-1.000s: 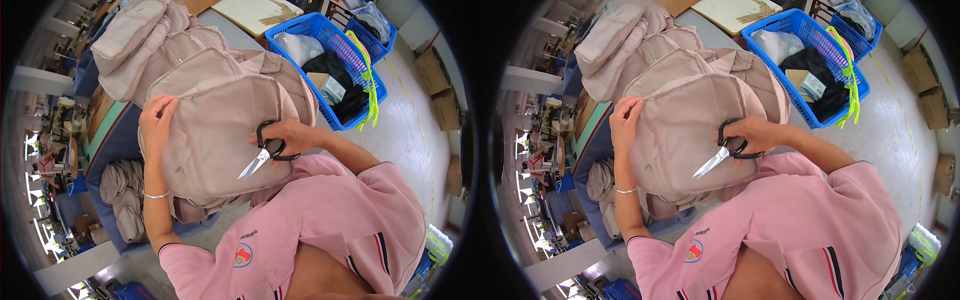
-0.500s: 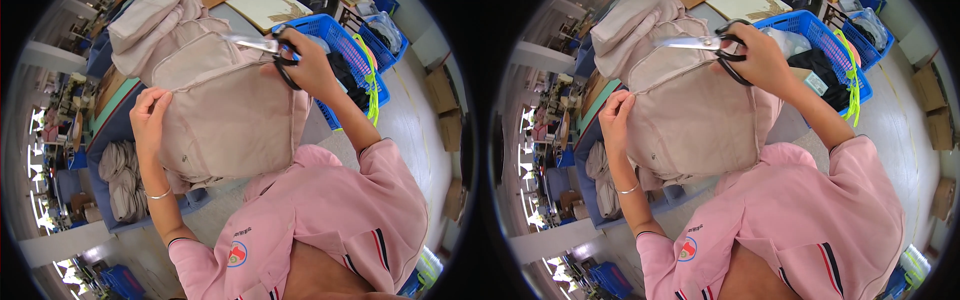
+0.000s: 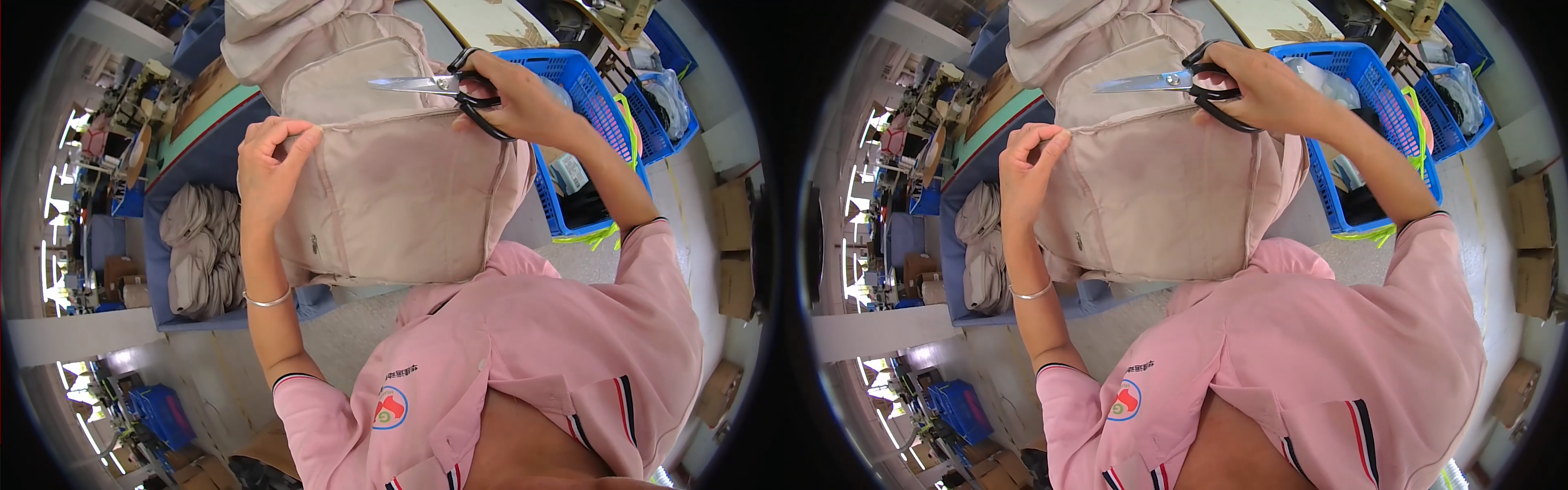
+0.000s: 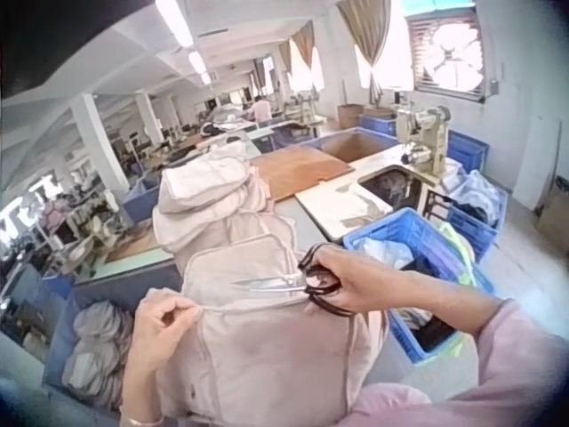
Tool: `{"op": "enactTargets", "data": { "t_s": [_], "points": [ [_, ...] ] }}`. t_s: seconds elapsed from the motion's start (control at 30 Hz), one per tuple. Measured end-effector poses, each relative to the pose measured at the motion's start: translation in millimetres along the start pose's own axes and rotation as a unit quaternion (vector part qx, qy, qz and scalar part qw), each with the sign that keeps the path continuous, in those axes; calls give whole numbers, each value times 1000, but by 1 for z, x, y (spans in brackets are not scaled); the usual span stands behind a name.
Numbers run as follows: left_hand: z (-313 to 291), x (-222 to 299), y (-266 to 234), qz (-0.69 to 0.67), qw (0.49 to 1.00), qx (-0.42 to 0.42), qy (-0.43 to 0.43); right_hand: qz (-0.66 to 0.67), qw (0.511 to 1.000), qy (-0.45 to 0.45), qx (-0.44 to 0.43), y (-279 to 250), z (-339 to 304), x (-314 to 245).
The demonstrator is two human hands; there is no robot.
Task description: Trimming excess threads from backpacks using scissors in a factory setting.
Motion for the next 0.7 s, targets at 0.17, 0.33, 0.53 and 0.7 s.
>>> {"op": "enactTargets", "data": {
  "t_s": [0.17,0.33,0.53,0.7],
  "points": [
    [-2,9,8,27,999,19,21,-26,996,-79,-22,-10,4,7],
    [-2,6,16,-5,998,46,-43,-61,992,-76,-79,-13,6,10],
    [-4,6,14,-103,991,41,-70,-174,969,-141,-108,-18,12,8],
    [-7,10,11,-105,992,43,-55,-204,957,-162,-129,-16,27,-8]
  ]
}}
Point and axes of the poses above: each hand's wrist, its own z-axis towards the middle knuckle, its own y-axis out of the palm, x = y × z, the point moved 2 cm from there along z, towards the middle knuckle, and after that the axes turned 2 degrees about x, right-handed, at the moved point
